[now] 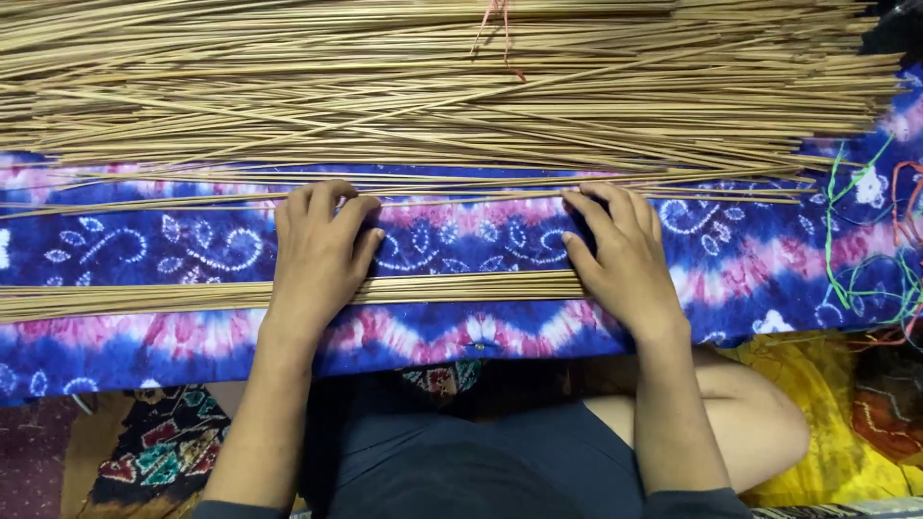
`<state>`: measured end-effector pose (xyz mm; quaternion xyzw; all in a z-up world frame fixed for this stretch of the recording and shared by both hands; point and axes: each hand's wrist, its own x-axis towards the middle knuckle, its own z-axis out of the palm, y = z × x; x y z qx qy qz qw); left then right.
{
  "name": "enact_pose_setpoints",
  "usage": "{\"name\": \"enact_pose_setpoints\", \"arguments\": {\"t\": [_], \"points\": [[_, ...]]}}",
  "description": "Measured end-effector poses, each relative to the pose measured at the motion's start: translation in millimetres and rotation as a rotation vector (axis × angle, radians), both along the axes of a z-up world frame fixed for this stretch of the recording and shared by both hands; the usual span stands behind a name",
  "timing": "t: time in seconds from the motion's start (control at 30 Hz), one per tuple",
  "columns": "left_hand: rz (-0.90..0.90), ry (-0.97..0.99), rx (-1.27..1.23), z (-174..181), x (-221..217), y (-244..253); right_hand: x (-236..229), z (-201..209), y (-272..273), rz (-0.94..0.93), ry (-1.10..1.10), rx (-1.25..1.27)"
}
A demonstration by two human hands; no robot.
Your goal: Aligning a bundle of thin wooden sticks on a patterned surface.
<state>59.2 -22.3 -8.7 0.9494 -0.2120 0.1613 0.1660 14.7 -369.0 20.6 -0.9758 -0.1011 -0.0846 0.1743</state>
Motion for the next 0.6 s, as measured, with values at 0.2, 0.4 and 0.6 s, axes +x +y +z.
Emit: {"name": "enact_pose_setpoints", "arguments": {"t": [0.2,0.4,0.6], "points": [[0.045,-0.088,-0.034,-14.4,5.3,4.0,5.7,-15.5,-6.2,-0.026,-0.058,0.029],[0.124,0.032,-0.047,-6.9,2.4,4.2,5.7,-25.3,-7.6,-0.022,-0.084,0.03],[0.126,-0.064,-0.021,-9.0,1.3,2.6,2.5,-24.1,-17.7,-0.083,-0.154,-0.045]]}}
